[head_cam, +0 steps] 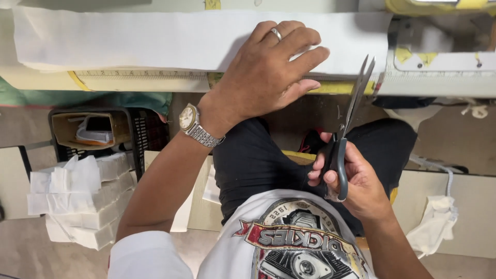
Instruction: The person cuts several strips of white fabric using shears while working at a table in a manufacturing environment.
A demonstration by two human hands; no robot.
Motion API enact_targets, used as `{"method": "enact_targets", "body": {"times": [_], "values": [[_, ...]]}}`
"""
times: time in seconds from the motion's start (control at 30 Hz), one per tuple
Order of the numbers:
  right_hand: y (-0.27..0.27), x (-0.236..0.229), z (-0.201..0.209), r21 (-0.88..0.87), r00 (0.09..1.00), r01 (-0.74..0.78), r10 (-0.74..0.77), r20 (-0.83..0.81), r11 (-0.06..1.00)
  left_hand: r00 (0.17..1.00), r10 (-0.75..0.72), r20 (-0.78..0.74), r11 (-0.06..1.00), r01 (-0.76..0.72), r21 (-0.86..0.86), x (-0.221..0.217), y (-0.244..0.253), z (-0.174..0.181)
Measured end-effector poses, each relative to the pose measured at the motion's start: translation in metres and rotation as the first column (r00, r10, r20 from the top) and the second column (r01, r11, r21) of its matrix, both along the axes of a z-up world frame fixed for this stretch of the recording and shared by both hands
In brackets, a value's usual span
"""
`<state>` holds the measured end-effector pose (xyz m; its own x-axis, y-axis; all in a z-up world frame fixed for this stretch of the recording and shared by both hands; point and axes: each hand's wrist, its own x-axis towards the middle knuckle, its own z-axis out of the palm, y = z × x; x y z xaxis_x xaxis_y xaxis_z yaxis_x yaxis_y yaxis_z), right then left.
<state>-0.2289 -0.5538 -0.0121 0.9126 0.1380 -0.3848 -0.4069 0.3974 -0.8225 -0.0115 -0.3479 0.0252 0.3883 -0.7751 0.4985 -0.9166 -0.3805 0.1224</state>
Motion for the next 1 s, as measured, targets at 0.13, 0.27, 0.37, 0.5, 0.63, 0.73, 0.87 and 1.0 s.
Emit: {"method": "enact_targets", "body": {"times": [0.13,0.27,0.37,0.5,0.63,0.73,0.87,1.0], "values": [[-0.001,-0.010,-0.004,-0.030,0.998,-0.023,0.021,-0.055,0.999,0.993,0.068,0.095,0.996,-0.073,0.044,0.002,-0.004,-0.007],[-0.001,-0.010,-0.002,-0.004,0.997,-0.046,0.046,-0.061,0.999,0.998,0.027,-0.065,0.995,-0.033,-0.094,0.006,-0.004,-0.012],[0.002,-0.007,0.008,0.024,0.996,-0.068,0.070,-0.057,0.997,0.992,0.012,-0.124,0.991,-0.029,-0.130,0.007,-0.003,-0.012],[0.008,-0.007,0.012,0.019,0.994,-0.104,0.105,-0.030,0.994,0.994,0.015,-0.109,0.992,-0.028,-0.124,0.007,-0.003,-0.017],[0.014,-0.003,0.015,0.007,0.992,-0.104,0.104,-0.075,0.995,0.995,0.026,-0.096,0.993,-0.037,-0.115,0.007,-0.002,-0.016],[0.018,0.000,0.018,-0.032,0.990,-0.100,0.096,-0.108,0.995,0.997,0.039,-0.072,0.992,-0.047,-0.113,0.007,-0.001,-0.017],[0.019,0.000,0.021,-0.034,0.984,-0.075,0.069,-0.165,0.997,0.998,0.066,-0.025,0.991,-0.068,-0.112,0.006,-0.001,-0.019],[0.019,-0.001,0.024,-0.016,0.969,-0.055,0.049,-0.243,0.998,0.997,0.052,-0.060,0.990,-0.059,-0.128,0.006,0.001,-0.018]]}}
